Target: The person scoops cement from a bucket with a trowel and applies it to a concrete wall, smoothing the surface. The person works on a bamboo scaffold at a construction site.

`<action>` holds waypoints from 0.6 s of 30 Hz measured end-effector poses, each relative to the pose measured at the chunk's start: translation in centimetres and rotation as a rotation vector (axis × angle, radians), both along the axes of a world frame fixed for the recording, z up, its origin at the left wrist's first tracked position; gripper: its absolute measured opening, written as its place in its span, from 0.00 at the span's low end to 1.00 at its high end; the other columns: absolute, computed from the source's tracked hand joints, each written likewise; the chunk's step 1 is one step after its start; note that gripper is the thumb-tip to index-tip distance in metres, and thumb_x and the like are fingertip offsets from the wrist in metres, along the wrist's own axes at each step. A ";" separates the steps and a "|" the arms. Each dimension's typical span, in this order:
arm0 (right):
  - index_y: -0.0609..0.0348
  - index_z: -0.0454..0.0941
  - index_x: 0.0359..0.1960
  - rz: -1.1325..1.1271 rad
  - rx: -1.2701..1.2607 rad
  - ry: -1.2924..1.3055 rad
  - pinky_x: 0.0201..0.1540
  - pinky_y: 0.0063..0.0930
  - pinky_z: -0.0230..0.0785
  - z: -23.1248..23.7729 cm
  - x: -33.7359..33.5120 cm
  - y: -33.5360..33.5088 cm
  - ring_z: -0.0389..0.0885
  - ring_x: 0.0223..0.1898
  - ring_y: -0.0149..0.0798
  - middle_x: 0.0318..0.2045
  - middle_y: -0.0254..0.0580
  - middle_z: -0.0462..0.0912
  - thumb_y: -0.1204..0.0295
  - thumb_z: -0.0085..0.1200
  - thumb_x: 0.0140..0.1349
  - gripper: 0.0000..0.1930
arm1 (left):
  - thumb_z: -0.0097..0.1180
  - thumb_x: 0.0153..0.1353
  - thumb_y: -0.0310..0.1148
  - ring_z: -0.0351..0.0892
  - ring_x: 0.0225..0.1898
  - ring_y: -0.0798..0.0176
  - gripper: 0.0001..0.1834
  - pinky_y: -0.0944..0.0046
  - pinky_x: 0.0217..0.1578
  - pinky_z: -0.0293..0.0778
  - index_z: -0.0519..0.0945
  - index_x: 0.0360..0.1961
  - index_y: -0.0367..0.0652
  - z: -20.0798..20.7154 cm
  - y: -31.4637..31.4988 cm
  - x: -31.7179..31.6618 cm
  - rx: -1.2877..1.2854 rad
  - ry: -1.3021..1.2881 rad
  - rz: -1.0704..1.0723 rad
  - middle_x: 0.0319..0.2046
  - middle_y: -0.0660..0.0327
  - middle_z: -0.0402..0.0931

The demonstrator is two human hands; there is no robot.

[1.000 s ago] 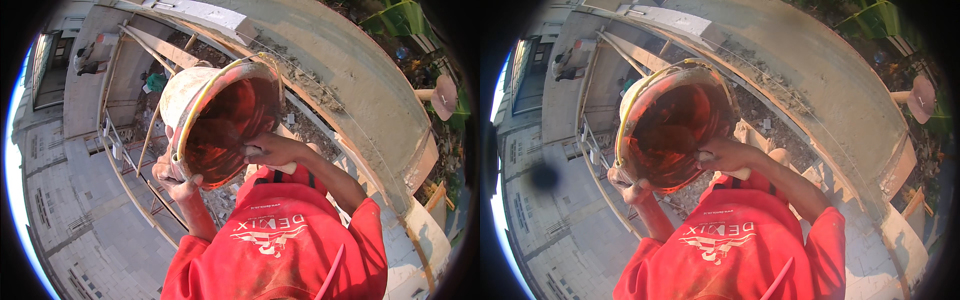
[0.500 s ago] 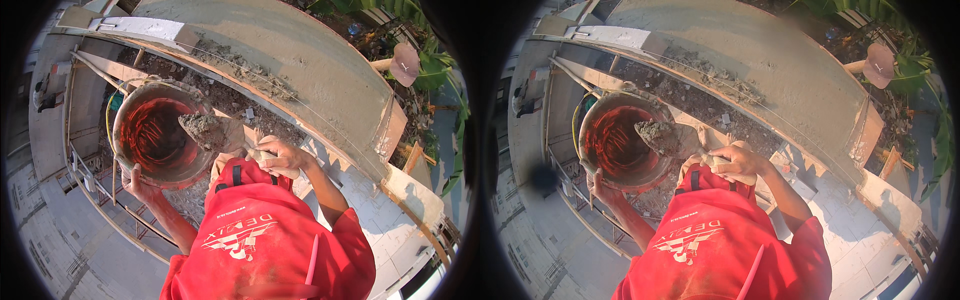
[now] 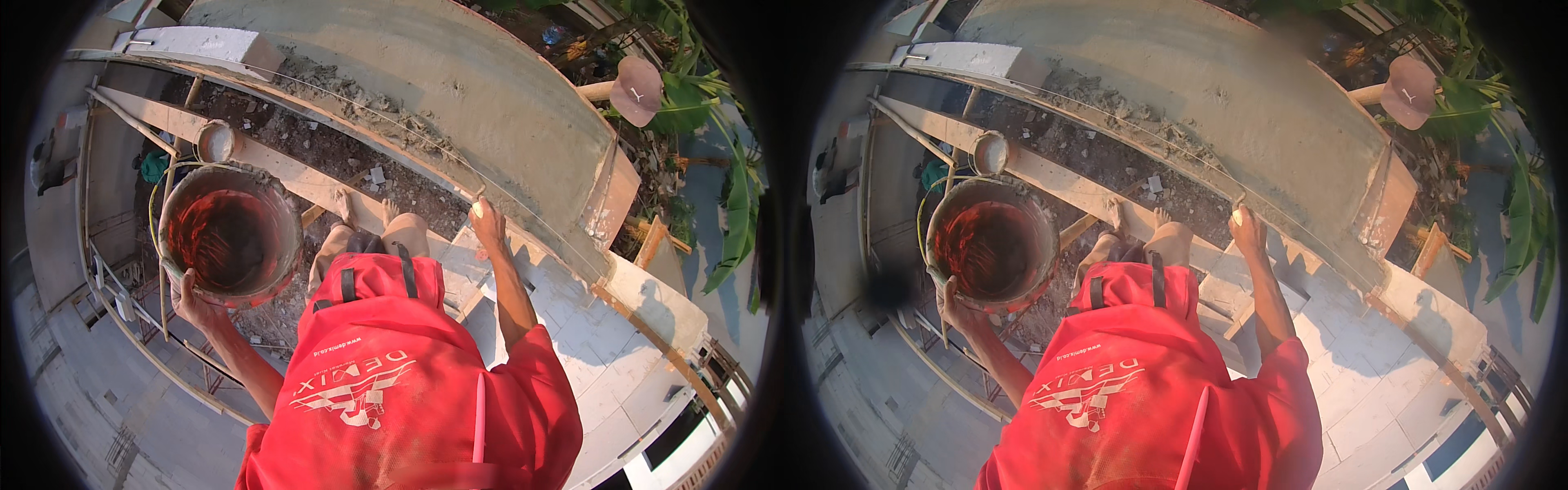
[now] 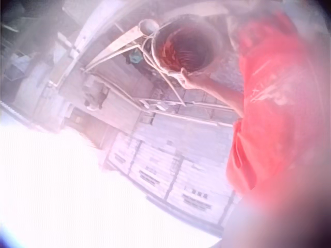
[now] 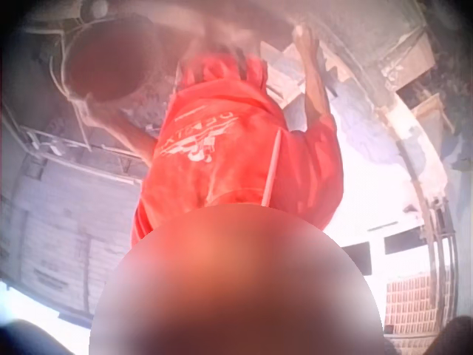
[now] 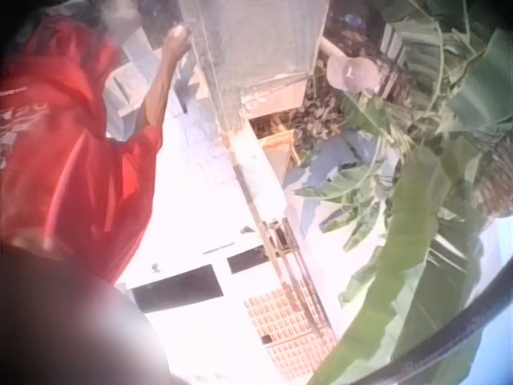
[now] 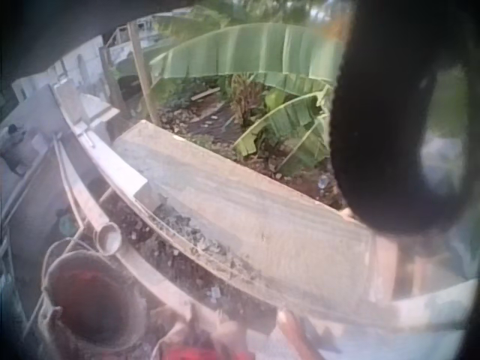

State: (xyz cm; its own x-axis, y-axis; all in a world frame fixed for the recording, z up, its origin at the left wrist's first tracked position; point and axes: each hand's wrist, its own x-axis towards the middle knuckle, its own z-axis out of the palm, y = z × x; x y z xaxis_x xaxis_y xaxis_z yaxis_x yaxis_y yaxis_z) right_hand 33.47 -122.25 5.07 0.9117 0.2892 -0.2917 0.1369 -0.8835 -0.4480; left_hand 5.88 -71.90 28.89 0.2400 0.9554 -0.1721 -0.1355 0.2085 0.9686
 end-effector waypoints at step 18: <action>0.72 0.72 0.53 0.878 0.433 -0.212 0.32 0.45 0.79 21.2 -4.1 28.1 0.85 0.31 0.58 0.37 0.60 0.80 0.76 0.55 0.56 0.22 | 0.64 0.42 0.17 0.77 0.28 0.73 0.12 0.67 0.27 0.71 0.70 0.16 0.33 6.7 -5.5 5.8 0.439 0.284 -0.125 0.59 0.41 0.77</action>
State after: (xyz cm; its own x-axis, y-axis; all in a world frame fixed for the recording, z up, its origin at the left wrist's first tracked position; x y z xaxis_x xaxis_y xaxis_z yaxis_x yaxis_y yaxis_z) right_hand 29.38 -94.13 26.24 0.3447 0.9279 0.1422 0.7772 -0.1972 -0.5976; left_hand 11.64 -77.39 35.55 0.3589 0.9191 0.1625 0.1444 -0.2267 0.9632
